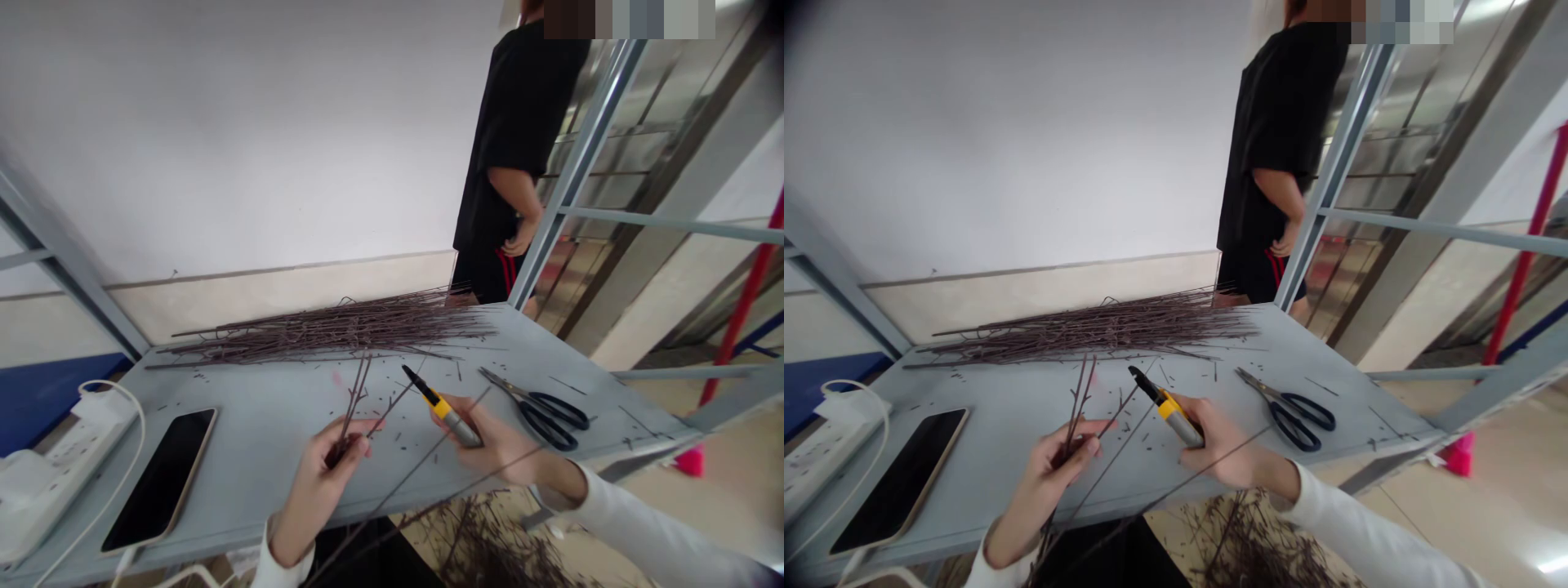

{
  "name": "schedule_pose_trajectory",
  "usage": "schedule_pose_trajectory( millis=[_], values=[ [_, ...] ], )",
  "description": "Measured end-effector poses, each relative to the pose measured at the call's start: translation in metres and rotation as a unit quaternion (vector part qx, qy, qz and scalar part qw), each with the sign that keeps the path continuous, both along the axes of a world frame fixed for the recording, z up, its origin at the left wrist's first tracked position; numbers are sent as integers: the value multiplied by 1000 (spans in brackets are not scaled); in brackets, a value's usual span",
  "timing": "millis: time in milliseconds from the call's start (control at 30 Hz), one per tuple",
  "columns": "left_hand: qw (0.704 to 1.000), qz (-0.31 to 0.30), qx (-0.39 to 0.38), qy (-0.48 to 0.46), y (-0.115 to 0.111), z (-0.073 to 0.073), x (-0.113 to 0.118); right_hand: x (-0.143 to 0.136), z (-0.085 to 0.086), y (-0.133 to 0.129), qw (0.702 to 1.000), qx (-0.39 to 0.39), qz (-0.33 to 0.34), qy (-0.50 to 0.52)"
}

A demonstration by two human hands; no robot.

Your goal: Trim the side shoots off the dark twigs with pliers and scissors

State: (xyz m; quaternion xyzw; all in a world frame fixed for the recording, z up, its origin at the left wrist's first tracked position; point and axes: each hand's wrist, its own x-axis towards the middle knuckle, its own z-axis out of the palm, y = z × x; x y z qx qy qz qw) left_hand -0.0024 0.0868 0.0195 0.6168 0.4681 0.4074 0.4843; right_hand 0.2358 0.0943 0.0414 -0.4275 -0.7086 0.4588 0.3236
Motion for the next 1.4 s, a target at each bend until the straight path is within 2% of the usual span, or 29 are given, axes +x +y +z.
schedule_pose_trajectory(
  millis=[100,200,333,500,600,800,967,1033,1267,1400],
  values=[
    [1000,-2,2,-3,0,-1,-1,0,-2,5,989,104,-25,-106],
    [1000,-8,0,-10,-1,-2,-2,4,-13,11,958,187,-68,-205],
    [999,-26,-19,-20,-5,-2,-2,9,-32,16,900,279,-155,-296],
    [996,-28,-68,-47,-9,-1,1,9,-46,23,800,400,-253,-369],
    [994,-18,-80,-68,-8,-1,4,10,-48,26,781,432,-260,-369],
    [995,-12,-76,-59,-3,4,4,14,-44,27,808,393,-210,-385],
    [996,-15,-75,-47,1,-2,-1,25,-46,29,829,385,-172,-368],
    [997,-19,-66,-40,2,-5,-3,28,-47,30,845,365,-157,-357],
    [1000,19,-5,10,3,-2,-1,19,-42,16,953,200,-86,-209],
    [999,23,33,23,4,-3,0,9,-42,3,994,46,-55,-86]
  ],
)
